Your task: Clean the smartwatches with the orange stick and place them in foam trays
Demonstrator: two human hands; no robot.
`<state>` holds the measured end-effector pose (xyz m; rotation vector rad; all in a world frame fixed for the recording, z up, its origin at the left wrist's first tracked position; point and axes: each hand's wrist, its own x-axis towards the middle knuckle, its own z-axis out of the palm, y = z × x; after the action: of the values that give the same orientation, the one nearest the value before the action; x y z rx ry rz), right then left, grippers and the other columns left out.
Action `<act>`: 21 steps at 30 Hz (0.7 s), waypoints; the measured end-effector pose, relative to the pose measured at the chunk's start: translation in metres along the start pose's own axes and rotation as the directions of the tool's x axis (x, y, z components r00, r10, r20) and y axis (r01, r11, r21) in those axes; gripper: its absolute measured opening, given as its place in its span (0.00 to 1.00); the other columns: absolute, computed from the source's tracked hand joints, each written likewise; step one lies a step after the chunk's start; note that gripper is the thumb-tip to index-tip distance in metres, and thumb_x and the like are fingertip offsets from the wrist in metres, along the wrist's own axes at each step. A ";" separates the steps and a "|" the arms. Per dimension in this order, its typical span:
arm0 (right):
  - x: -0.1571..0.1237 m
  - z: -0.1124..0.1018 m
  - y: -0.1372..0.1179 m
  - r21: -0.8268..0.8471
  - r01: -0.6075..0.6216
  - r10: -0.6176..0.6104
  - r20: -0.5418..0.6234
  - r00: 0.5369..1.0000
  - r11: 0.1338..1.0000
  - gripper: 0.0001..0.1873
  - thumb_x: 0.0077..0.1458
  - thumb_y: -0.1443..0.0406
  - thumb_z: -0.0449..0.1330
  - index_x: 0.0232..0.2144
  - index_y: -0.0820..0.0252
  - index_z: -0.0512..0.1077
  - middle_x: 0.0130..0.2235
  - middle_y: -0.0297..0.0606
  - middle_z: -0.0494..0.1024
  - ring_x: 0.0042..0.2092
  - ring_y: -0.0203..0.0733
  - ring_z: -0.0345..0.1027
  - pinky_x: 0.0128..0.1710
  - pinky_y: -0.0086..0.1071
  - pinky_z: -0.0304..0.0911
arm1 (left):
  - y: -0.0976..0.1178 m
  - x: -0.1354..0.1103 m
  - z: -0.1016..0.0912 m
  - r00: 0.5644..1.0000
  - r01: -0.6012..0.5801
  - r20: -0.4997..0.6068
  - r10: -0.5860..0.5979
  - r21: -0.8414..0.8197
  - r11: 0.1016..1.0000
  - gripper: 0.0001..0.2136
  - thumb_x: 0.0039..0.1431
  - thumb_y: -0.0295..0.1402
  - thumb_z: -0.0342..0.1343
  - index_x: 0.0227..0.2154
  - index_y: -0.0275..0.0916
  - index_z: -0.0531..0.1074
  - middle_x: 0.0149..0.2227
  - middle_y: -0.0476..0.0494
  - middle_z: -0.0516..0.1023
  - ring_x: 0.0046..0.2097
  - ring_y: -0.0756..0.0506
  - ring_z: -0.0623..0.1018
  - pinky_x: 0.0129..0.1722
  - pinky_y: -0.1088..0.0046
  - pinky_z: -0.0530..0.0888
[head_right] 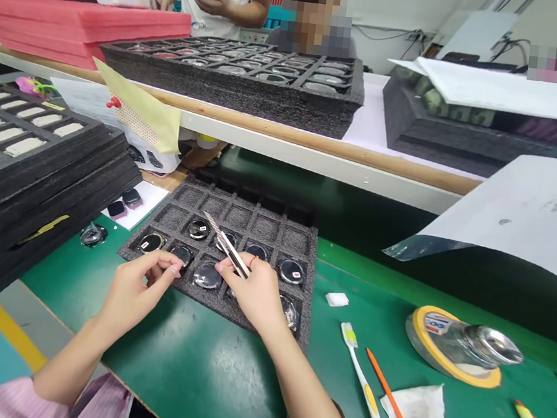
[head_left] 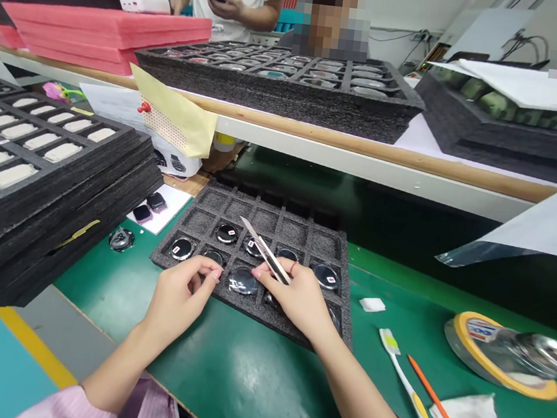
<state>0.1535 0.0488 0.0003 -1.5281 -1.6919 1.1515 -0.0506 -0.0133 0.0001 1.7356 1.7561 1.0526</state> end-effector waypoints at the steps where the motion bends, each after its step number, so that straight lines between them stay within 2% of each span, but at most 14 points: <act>1: 0.000 0.001 0.000 -0.008 0.003 -0.003 -0.007 1.000 1.000 0.10 0.51 0.59 0.62 0.29 0.57 0.80 0.32 0.36 0.84 0.34 0.43 0.77 0.35 0.31 0.65 | -0.001 0.000 0.000 1.000 -0.002 -0.005 0.002 0.003 1.000 0.05 0.64 0.33 0.56 0.37 0.42 0.77 0.31 0.53 0.81 0.25 0.53 0.72 0.27 0.79 0.68; 4: -0.001 0.006 0.000 -0.043 0.021 -0.023 -0.035 0.999 0.999 0.07 0.51 0.62 0.61 0.28 0.55 0.79 0.32 0.35 0.84 0.35 0.44 0.78 0.37 0.32 0.65 | -0.002 0.000 0.000 1.000 -0.019 -0.004 0.019 0.017 1.000 0.05 0.64 0.32 0.56 0.38 0.42 0.76 0.31 0.53 0.81 0.25 0.52 0.72 0.26 0.78 0.69; 6: -0.002 0.010 -0.001 -0.067 0.043 -0.046 -0.050 0.998 0.997 0.07 0.51 0.64 0.60 0.27 0.55 0.78 0.29 0.34 0.83 0.33 0.44 0.77 0.38 0.33 0.65 | -0.002 -0.001 0.002 0.997 -0.075 -0.002 0.075 0.055 0.996 0.06 0.66 0.33 0.55 0.37 0.42 0.77 0.33 0.51 0.81 0.28 0.51 0.75 0.28 0.76 0.72; 9: -0.002 0.012 0.000 -0.093 0.084 -0.093 -0.092 0.991 0.992 0.05 0.49 0.65 0.60 0.28 0.55 0.78 0.30 0.35 0.81 0.33 0.44 0.75 0.41 0.35 0.66 | -0.003 -0.003 0.006 0.967 -0.246 -0.009 0.253 0.206 0.947 0.09 0.68 0.33 0.53 0.41 0.42 0.79 0.47 0.41 0.80 0.46 0.43 0.79 0.47 0.65 0.76; 10: -0.002 0.010 0.000 -0.098 0.096 -0.107 -0.111 0.988 0.991 0.06 0.48 0.65 0.60 0.29 0.55 0.78 0.32 0.36 0.81 0.34 0.45 0.75 0.42 0.36 0.66 | -0.003 -0.005 0.008 0.951 -0.300 0.017 0.307 0.270 0.915 0.10 0.68 0.34 0.54 0.46 0.42 0.78 0.54 0.37 0.76 0.55 0.39 0.76 0.55 0.58 0.74; 12: -0.004 0.004 0.002 -0.098 0.110 -0.123 -0.140 0.982 0.989 0.10 0.47 0.66 0.59 0.33 0.56 0.78 0.36 0.38 0.81 0.37 0.45 0.74 0.44 0.37 0.66 | -0.003 -0.009 0.012 0.928 -0.371 0.116 0.354 0.384 0.846 0.17 0.68 0.38 0.55 0.56 0.41 0.74 0.67 0.30 0.63 0.68 0.30 0.63 0.63 0.46 0.65; 14: -0.009 -0.006 0.004 -0.086 0.112 -0.124 -0.148 0.981 0.990 0.12 0.48 0.65 0.58 0.35 0.56 0.79 0.37 0.38 0.81 0.37 0.45 0.74 0.43 0.37 0.67 | -0.002 -0.014 0.015 0.920 -0.392 0.199 0.338 0.468 0.792 0.24 0.68 0.42 0.54 0.63 0.38 0.67 0.72 0.25 0.48 0.73 0.25 0.49 0.65 0.39 0.59; 16: -0.020 -0.019 0.007 -0.068 0.111 -0.120 -0.139 0.983 0.991 0.12 0.51 0.61 0.58 0.35 0.56 0.79 0.36 0.38 0.82 0.35 0.44 0.74 0.41 0.37 0.68 | 0.000 -0.017 0.018 0.924 -0.382 0.216 0.315 0.525 0.760 0.30 0.69 0.45 0.50 0.68 0.34 0.59 0.74 0.23 0.39 0.74 0.25 0.41 0.66 0.37 0.55; 18: -0.034 -0.033 0.012 -0.035 0.105 -0.108 -0.136 0.985 0.994 0.14 0.53 0.57 0.59 0.36 0.56 0.80 0.34 0.38 0.82 0.34 0.44 0.74 0.40 0.37 0.69 | 0.004 -0.019 0.020 0.909 -0.417 0.265 0.323 0.532 0.737 0.35 0.70 0.48 0.47 0.71 0.30 0.49 0.74 0.24 0.39 0.74 0.29 0.39 0.68 0.38 0.52; 19: -0.042 -0.039 0.016 -0.012 0.094 -0.095 -0.138 0.986 0.995 0.15 0.53 0.55 0.59 0.35 0.57 0.80 0.34 0.39 0.82 0.35 0.45 0.74 0.39 0.37 0.69 | 0.005 -0.018 0.020 0.884 -0.463 0.324 0.337 0.512 0.723 0.37 0.70 0.50 0.46 0.71 0.29 0.46 0.74 0.25 0.41 0.74 0.31 0.40 0.69 0.40 0.51; 21: -0.057 -0.051 0.026 0.039 0.052 -0.046 -0.152 0.987 0.998 0.17 0.52 0.52 0.61 0.35 0.57 0.80 0.35 0.40 0.83 0.36 0.46 0.75 0.38 0.36 0.70 | 0.007 -0.013 0.021 0.809 -0.562 0.469 0.353 0.444 0.698 0.40 0.68 0.55 0.44 0.71 0.29 0.45 0.73 0.28 0.48 0.74 0.34 0.46 0.70 0.43 0.50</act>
<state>0.2194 0.0039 0.0084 -1.4993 -1.5853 1.0140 -0.0286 -0.0222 -0.0100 2.6586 1.5041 0.3171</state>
